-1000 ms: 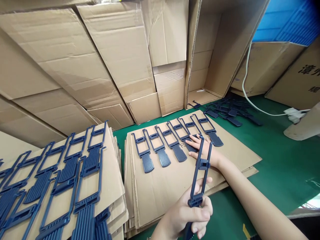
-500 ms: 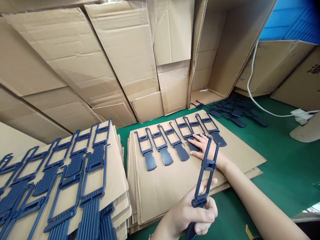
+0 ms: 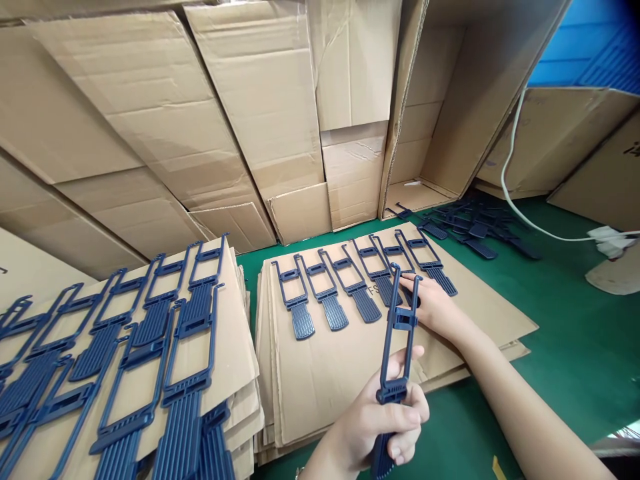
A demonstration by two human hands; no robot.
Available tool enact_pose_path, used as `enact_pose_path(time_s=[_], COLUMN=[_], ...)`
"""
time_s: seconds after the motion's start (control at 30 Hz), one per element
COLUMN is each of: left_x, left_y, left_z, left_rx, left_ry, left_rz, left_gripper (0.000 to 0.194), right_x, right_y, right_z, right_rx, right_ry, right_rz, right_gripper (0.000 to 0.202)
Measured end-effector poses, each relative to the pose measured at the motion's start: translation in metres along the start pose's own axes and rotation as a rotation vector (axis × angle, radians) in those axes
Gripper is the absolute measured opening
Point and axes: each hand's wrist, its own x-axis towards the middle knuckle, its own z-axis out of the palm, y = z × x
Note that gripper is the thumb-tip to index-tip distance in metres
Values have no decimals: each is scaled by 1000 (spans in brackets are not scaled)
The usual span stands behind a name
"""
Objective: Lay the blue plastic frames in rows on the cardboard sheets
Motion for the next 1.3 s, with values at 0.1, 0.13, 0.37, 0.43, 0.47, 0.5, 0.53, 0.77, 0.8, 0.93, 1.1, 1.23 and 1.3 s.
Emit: enact_pose_path(time_s=[0.1,0.13,0.37,0.43,0.47,0.5,0.53,0.77,0.8,0.93,1.1,1.23,1.3], left_x=[-2,-2,-7,-6,-5,-5,-4,-3,-3,-3,-2,1,5], left_y=[5,8,21,19,18,17,15,15,16,15,15,19,19], left_z=[-2,-3,-11,-12,-12,-11,-11,-6,-5,-6,-3,5,10], left_rx=[31,34,9,18,23,26,28,35,31,20,-6,-68,-50], left_ry=[12,19,129,132,130,130,130,148,150,151,268,407,517], left_rz=[51,85,217,206,201,198,195,184,184,186,255,300,317], left_gripper=[62,62,65,65,65,65,64,63,63,64,63,66,67], right_x=[-1,-1,-2,-2,-1,-1,0,6,6,7,4,-19,-40], right_y=[5,7,10,13,15,19,23,44,45,48,43,-12,-54], right_z=[-1,-1,-9,-13,-14,-14,-13,-6,-7,-12,-26,-51,-60], right_rx=[47,53,142,147,131,101,60,-59,-53,-27,3,162,292], right_ry=[46,57,31,82,123,166,202,187,182,160,220,468,453], right_rz=[8,14,36,57,79,114,159,374,375,363,320,171,39], right_gripper=[54,53,43,48,49,49,48,43,42,41,42,32,24])
